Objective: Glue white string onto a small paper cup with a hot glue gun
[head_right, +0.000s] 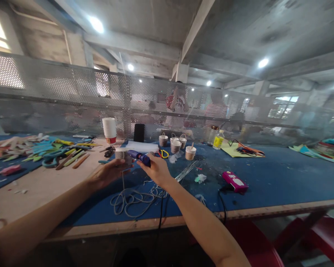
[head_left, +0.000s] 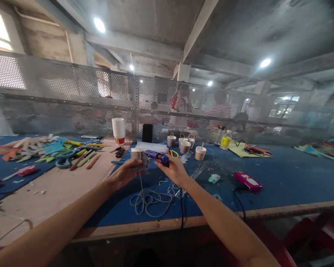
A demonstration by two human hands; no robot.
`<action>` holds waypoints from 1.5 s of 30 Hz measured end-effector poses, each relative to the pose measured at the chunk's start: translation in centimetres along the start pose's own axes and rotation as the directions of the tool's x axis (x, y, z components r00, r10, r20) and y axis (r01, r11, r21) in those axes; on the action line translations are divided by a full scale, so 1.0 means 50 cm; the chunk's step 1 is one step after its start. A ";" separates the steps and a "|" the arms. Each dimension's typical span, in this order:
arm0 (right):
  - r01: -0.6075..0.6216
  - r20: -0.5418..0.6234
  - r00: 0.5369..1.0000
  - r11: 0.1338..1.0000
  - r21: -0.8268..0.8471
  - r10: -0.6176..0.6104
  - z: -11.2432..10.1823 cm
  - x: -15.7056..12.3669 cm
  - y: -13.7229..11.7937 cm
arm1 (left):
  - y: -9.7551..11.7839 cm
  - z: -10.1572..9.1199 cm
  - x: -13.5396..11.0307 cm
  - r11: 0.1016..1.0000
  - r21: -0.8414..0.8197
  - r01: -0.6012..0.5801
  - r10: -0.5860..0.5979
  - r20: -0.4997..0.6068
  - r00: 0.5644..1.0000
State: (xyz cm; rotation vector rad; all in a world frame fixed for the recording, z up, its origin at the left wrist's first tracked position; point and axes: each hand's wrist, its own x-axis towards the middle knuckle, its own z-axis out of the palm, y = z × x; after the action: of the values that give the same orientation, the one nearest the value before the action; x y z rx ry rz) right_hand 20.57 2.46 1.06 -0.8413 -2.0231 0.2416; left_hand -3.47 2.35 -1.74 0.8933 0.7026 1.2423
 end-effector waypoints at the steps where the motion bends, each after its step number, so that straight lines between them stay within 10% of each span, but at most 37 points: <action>1: 0.000 -0.005 1.000 1.000 -0.014 0.000 0.000 0.000 -0.001 | 0.000 -0.001 0.001 1.000 -0.006 -0.002 0.002 -0.002 1.000; 45: -0.011 -0.044 0.999 0.996 -0.088 0.007 -0.006 0.001 -0.004 | 0.028 0.038 -0.031 0.997 -0.071 0.031 -0.030 0.012 0.999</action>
State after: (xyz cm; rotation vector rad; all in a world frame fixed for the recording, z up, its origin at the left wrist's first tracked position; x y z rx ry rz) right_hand 20.66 2.31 1.36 -0.9035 -2.0017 0.1384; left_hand -2.86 0.58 0.36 0.8273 0.6568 1.2271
